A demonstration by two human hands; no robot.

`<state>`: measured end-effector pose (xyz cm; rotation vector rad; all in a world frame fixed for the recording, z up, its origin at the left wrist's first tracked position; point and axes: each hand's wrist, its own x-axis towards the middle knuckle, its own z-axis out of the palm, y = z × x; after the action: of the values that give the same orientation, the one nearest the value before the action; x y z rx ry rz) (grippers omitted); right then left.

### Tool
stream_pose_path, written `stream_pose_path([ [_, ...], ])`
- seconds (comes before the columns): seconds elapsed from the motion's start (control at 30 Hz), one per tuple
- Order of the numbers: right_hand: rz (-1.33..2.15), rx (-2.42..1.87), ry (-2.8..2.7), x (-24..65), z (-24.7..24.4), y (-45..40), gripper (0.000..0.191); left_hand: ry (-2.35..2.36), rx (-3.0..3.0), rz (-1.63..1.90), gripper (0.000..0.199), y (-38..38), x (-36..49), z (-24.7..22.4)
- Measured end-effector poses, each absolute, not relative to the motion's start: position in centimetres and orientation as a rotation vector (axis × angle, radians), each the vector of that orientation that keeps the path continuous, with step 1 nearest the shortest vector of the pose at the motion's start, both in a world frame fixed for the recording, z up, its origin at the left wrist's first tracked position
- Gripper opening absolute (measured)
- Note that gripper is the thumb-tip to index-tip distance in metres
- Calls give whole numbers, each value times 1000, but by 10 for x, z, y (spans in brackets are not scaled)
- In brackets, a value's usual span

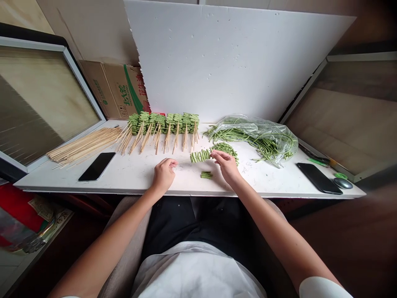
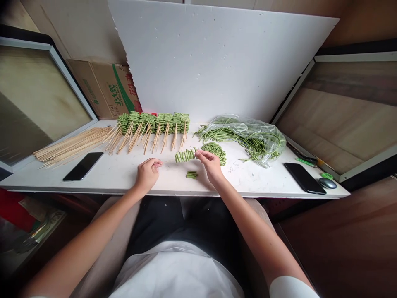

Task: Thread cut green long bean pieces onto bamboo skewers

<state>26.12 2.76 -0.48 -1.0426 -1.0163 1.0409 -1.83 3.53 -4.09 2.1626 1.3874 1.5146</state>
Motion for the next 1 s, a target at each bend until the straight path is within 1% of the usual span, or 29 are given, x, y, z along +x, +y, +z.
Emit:
stream_pose_path([
  [0.27,1095,-1073,-938,255,-5,25,36,1362,2223,1523,42,34,-18,-41],
  [0.6,1085,-1115,-1026,254,-3,24,38,1370,2206,1489,42,33,-18,-40],
  [0.8,1075,-1043,-1096,271,11,28,39,1384,2167,1500,40,33,-17,-38],
  [1.0,1044,-1073,-1023,282,16,32,32,1395,2138,1502,38,33,-18,-36],
])
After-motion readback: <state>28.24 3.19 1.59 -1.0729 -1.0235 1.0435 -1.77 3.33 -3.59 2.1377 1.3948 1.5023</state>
